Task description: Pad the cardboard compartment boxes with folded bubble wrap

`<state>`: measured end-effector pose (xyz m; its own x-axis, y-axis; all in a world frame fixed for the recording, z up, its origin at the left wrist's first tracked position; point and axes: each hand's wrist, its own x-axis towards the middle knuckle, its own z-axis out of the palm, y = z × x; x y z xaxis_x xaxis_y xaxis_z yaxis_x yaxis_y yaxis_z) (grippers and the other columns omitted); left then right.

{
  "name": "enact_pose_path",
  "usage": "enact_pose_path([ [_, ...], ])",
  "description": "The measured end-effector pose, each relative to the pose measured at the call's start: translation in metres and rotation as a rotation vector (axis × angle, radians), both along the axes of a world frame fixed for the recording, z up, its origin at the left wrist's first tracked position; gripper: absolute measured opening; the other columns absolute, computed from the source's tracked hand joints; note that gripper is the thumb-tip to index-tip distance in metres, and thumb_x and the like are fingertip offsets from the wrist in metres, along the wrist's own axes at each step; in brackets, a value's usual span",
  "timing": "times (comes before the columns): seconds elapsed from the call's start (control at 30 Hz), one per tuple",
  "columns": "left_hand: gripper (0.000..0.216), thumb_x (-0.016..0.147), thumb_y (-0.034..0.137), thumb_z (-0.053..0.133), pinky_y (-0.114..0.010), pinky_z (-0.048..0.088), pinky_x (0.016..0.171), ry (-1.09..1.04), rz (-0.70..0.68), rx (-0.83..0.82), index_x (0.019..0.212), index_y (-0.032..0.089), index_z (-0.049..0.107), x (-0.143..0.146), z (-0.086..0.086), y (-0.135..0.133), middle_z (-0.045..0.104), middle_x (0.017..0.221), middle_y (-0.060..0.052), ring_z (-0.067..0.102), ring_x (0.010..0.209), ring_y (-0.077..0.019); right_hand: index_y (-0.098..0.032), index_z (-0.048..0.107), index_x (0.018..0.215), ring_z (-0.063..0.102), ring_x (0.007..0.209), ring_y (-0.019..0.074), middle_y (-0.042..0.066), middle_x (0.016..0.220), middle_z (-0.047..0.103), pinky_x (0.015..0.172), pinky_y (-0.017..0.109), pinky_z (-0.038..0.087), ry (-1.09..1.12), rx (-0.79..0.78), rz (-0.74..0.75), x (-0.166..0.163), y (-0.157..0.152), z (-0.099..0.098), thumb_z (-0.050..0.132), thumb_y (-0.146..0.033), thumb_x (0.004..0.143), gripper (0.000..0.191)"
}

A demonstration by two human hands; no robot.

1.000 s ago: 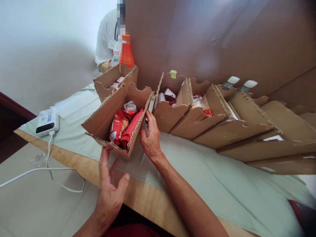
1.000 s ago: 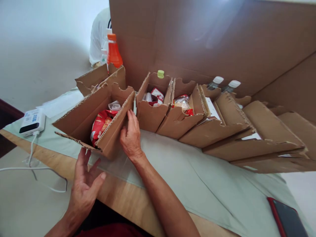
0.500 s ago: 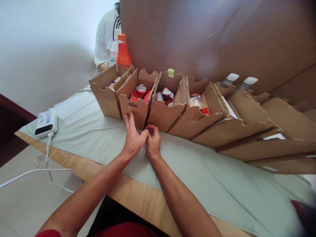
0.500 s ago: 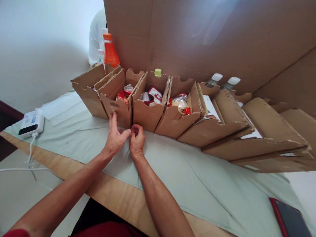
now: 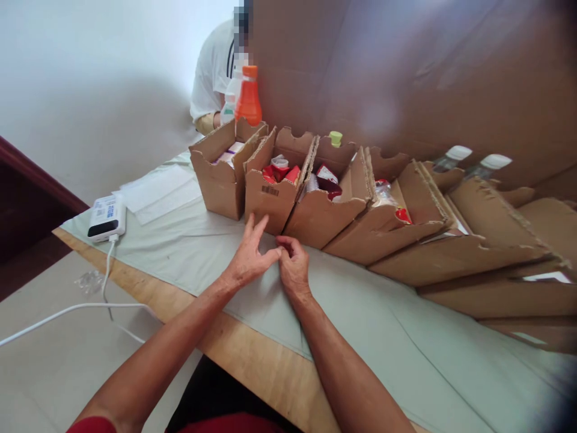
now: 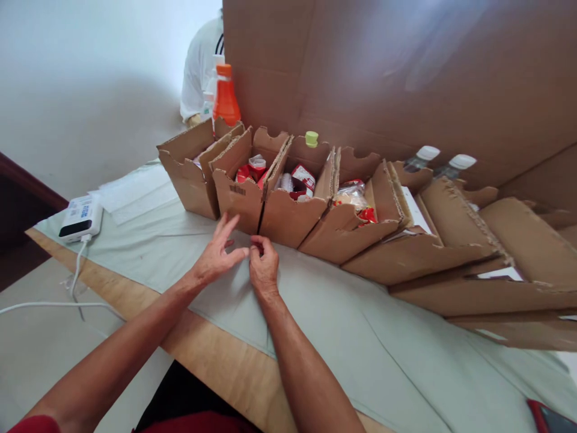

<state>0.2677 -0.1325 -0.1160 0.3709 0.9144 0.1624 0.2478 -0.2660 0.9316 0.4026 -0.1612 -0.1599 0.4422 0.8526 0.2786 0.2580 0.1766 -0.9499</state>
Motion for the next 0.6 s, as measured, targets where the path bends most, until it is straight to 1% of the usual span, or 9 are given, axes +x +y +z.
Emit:
enact_pose_path([
  [0.1, 0.069, 0.085, 0.031, 0.069, -0.054, 0.050, 0.110, 0.064, -0.012, 0.014, 0.151, 0.024, 0.050, -0.031, 0.006, -0.021, 0.024, 0.171, -0.016, 0.036, 0.153, -0.0376, -0.021, 0.067, 0.096, 0.069, 0.088, 0.0205, 0.006, 0.092, 0.074, 0.085, 0.037, 0.056, -0.076, 0.015, 0.064, -0.010, -0.007, 0.024, 0.053, -0.030, 0.084, 0.021],
  [0.2, 0.049, 0.089, 0.032, 0.066, -0.055, 0.053, 0.107, 0.119, 0.142, 0.099, 0.137, 0.025, 0.064, -0.069, -0.003, -0.044, 0.046, 0.161, -0.014, 0.047, 0.146, -0.0366, -0.023, 0.067, 0.117, 0.070, 0.088, 0.0176, 0.004, 0.100, 0.075, 0.087, 0.033, 0.055, -0.154, 0.051, 0.190, -0.030, 0.000, 0.064, 0.054, -0.028, 0.088, 0.032],
  [0.3, 0.037, 0.091, 0.031, 0.064, -0.058, 0.051, 0.108, 0.138, 0.324, 0.184, 0.127, 0.025, 0.069, -0.096, -0.023, -0.060, 0.056, 0.152, -0.014, 0.052, 0.141, -0.0356, -0.025, 0.051, 0.147, 0.067, 0.076, 0.0166, 0.001, 0.094, 0.075, 0.083, 0.033, 0.055, -0.390, 0.076, 0.310, -0.054, 0.030, 0.111, 0.050, -0.023, 0.090, 0.056],
  [0.37, 0.031, 0.091, 0.030, 0.064, -0.059, 0.049, 0.111, 0.132, 0.383, 0.256, 0.121, 0.024, 0.071, -0.104, -0.035, -0.066, 0.059, 0.147, -0.013, 0.054, 0.140, -0.0346, -0.022, 0.039, 0.158, 0.064, 0.071, 0.0188, 0.001, 0.086, 0.075, 0.084, 0.036, 0.055, -0.586, 0.057, 0.318, -0.068, 0.059, 0.137, 0.050, -0.019, 0.089, 0.070],
  [0.4, 0.028, 0.092, 0.028, 0.064, -0.059, 0.047, 0.113, 0.127, 0.400, 0.291, 0.118, 0.024, 0.071, -0.106, -0.039, -0.068, 0.060, 0.146, -0.013, 0.053, 0.140, -0.0344, -0.019, 0.037, 0.159, 0.064, 0.071, 0.0204, 0.002, 0.083, 0.074, 0.085, 0.038, 0.054, -0.664, 0.028, 0.294, -0.073, 0.074, 0.147, 0.051, -0.017, 0.087, 0.073],
  [0.43, 0.026, 0.092, 0.027, 0.063, -0.059, 0.046, 0.114, 0.124, 0.410, 0.315, 0.117, 0.023, 0.071, -0.107, -0.042, -0.069, 0.060, 0.145, -0.014, 0.053, 0.141, -0.0341, -0.017, 0.040, 0.157, 0.064, 0.072, 0.0217, 0.004, 0.082, 0.074, 0.086, 0.039, 0.054, -0.729, -0.011, 0.261, -0.078, 0.088, 0.155, 0.053, -0.016, 0.086, 0.072],
  [0.47, 0.026, 0.092, 0.026, 0.063, -0.059, 0.044, 0.115, 0.120, 0.421, 0.327, 0.117, 0.023, 0.070, -0.107, -0.043, -0.070, 0.060, 0.146, -0.014, 0.052, 0.142, -0.0338, -0.016, 0.048, 0.151, 0.065, 0.074, 0.0228, 0.005, 0.081, 0.074, 0.085, 0.039, 0.053, -0.781, -0.053, 0.227, -0.081, 0.100, 0.160, 0.055, -0.015, 0.086, 0.065],
  [0.53, 0.027, 0.094, 0.025, 0.061, -0.059, 0.042, 0.117, 0.100, 0.448, 0.317, 0.120, 0.023, 0.068, -0.106, -0.043, -0.072, 0.057, 0.149, -0.014, 0.050, 0.143, -0.0332, -0.016, 0.067, 0.126, 0.067, 0.079, 0.0241, 0.007, 0.081, 0.073, 0.084, 0.037, 0.051, -0.844, -0.108, 0.177, -0.087, 0.116, 0.164, 0.055, -0.015, 0.088, 0.040],
  [0.6, 0.033, 0.095, 0.026, 0.061, -0.058, 0.039, 0.120, 0.047, 0.482, 0.279, 0.127, 0.023, 0.064, -0.107, -0.041, -0.073, 0.054, 0.152, -0.014, 0.049, 0.143, -0.0325, -0.018, 0.073, 0.102, 0.068, 0.080, 0.0240, 0.007, 0.078, 0.072, 0.080, 0.034, 0.048, -0.859, -0.115, 0.173, -0.090, 0.119, 0.162, 0.053, -0.015, 0.092, 0.022],
])
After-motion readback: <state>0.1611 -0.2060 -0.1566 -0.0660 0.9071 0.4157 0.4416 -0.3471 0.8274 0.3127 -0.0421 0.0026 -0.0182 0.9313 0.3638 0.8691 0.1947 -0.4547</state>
